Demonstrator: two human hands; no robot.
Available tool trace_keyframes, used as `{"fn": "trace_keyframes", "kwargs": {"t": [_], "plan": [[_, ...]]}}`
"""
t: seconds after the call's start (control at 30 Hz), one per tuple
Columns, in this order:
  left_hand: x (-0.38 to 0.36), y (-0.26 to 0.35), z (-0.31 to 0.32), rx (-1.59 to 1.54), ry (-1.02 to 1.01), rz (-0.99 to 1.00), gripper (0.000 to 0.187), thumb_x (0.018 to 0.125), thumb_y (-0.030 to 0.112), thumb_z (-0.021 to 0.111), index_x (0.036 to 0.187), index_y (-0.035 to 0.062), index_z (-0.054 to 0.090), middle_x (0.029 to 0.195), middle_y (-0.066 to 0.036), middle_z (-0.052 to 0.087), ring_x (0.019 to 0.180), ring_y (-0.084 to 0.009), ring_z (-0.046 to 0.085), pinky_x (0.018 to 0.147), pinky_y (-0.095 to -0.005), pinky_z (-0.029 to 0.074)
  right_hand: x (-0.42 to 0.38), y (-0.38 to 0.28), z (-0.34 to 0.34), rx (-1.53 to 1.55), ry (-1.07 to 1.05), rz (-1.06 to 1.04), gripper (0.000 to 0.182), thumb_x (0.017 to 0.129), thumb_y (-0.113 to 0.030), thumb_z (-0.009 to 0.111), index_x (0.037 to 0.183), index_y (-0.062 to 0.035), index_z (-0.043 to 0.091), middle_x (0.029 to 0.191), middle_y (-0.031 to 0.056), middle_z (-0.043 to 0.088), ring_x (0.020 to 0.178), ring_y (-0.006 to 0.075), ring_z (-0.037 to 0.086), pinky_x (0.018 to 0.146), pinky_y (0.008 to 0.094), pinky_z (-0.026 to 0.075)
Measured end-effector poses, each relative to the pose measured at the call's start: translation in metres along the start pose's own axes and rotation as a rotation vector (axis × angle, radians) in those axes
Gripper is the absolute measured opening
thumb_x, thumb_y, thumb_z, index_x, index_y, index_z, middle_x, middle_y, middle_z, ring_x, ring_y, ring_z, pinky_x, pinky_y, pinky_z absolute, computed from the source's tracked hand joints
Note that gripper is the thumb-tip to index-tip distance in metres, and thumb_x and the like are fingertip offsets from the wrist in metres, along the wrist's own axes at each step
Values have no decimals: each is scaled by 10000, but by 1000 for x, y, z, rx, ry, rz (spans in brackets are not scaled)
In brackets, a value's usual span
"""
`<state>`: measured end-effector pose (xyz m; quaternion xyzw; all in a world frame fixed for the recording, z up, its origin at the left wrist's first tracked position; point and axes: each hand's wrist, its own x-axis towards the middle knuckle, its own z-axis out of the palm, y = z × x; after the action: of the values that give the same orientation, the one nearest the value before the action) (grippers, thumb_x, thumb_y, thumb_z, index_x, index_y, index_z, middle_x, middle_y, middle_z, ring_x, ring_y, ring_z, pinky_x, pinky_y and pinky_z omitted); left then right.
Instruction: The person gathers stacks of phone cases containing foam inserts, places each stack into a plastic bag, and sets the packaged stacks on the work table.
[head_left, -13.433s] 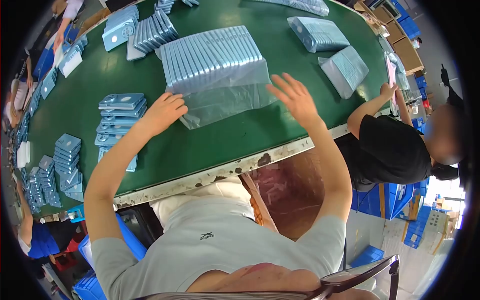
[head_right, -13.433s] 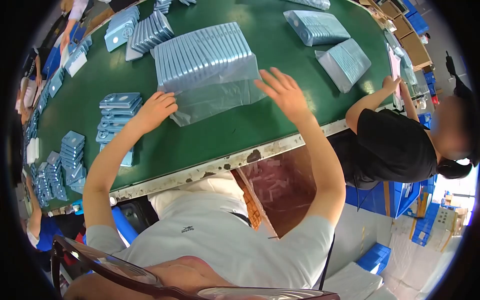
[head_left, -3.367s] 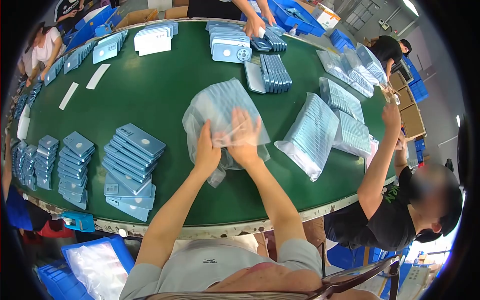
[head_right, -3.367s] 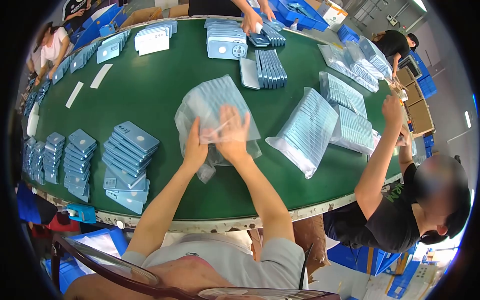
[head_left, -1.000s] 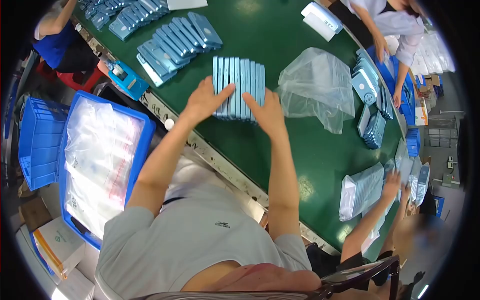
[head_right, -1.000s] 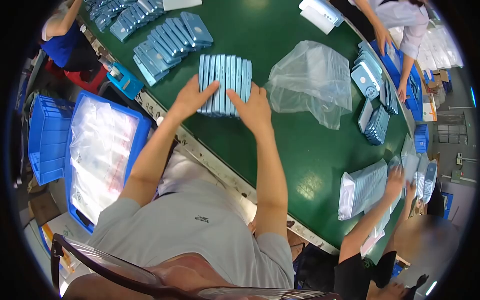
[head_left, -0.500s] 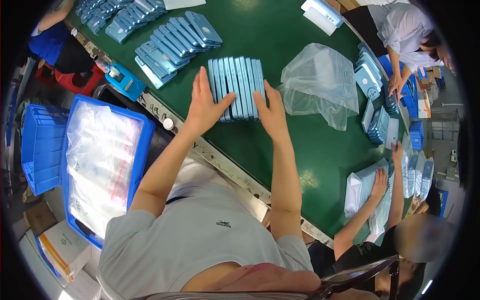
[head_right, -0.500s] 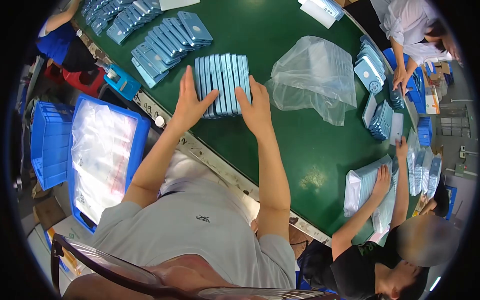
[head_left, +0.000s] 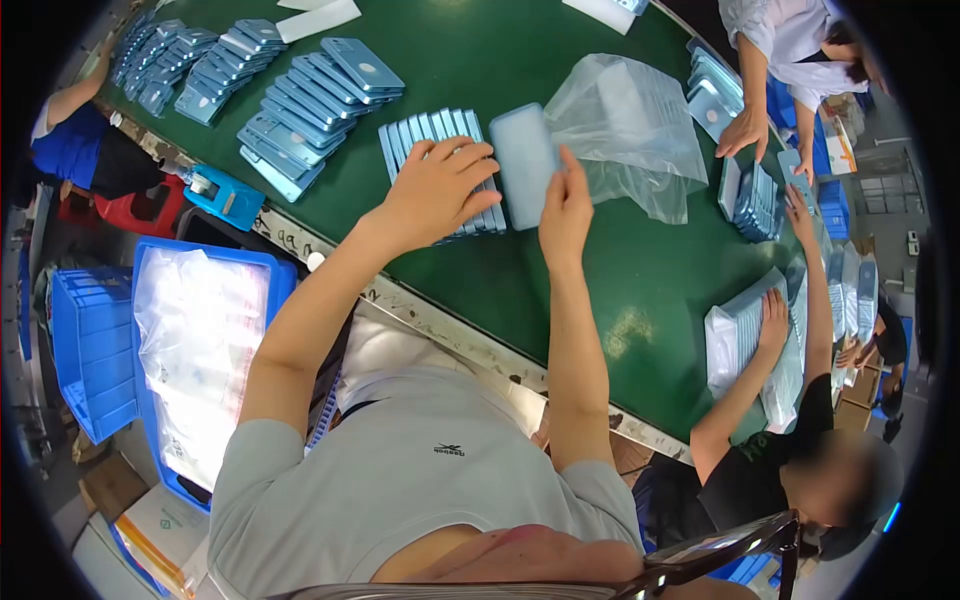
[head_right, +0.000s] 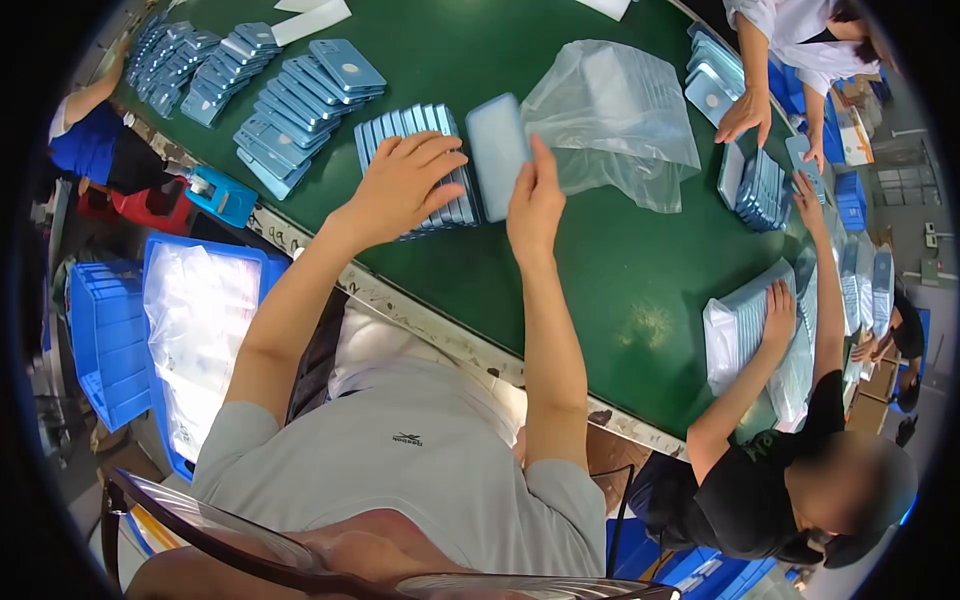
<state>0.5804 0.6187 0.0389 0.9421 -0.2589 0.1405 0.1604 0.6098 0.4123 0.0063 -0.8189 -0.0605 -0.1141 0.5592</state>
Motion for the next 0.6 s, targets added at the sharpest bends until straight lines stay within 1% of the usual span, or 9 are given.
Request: {"fn": "trace_keyframes", "kwargs": {"t": [0.1,0.17,0.2,0.23,0.3,0.47,0.5,0.57,0.6], "plan": [[27,9,-4,-14,68,-7,434,943,384,597,1247,74,573,1177,-62,629,1133,-267,553,967,-430,411,9,-12,-16,27,182,-88,326,1012,-74,461,1318,-2,549,1194,58,611,980,118,578,884,263,460],[44,24,-13,-760,90,-301,484,964,393,586,1250,7,531,990,-113,660,948,-255,614,853,-414,466,7,-37,-28,475,119,-26,301,1007,-54,458,1283,-5,568,1250,167,614,1092,228,600,942,312,461],[48,29,-7,-989,164,-319,470,982,388,566,1165,-42,510,833,-116,633,731,-196,607,672,-354,497,5,-46,-30,503,57,-60,307,982,-68,534,1284,-22,568,1259,195,584,1128,267,585,955,342,460],[51,30,-11,-994,150,-317,470,982,388,566,1165,-42,510,833,-116,633,731,-196,607,672,-354,497,3,-54,-36,501,68,-50,307,982,-68,534,1284,-22,568,1259,195,584,1128,267,585,955,342,460],[57,28,-26,-1100,63,-457,400,990,368,564,1020,-27,505,751,-84,597,632,-130,571,560,-286,471,2,-70,-50,-182,-147,-389,399,935,-71,616,1323,-33,535,1311,210,532,1181,310,554,982,370,449],[56,33,-37,-1032,146,-480,329,982,303,553,848,9,488,642,-41,541,520,-102,524,469,-271,416,10,-109,-79,-617,-318,-713,463,888,-66,666,1332,-30,540,1371,225,486,1233,335,522,1019,382,424],[55,33,-39,-1020,98,-448,271,1003,322,543,971,56,583,711,15,558,560,-65,511,481,-217,412,11,-123,-83,-675,-369,-742,458,889,-64,662,1330,-28,544,1368,224,495,1233,332,524,1024,376,420],[58,37,-43,-1109,96,-359,309,985,290,553,964,-17,535,687,-54,573,608,-125,581,540,-294,460,15,-154,-92,-825,-511,-862,485,819,-144,718,1265,-16,577,1291,221,549,1204,348,544,1003,419,441],[59,36,-44,-1170,107,-380,262,1002,264,525,1025,8,575,764,-20,587,681,-84,555,593,-237,440,14,-155,-94,-870,-560,-899,507,783,-184,749,1232,-11,591,1254,220,572,1189,358,553,990,444,453]]}}
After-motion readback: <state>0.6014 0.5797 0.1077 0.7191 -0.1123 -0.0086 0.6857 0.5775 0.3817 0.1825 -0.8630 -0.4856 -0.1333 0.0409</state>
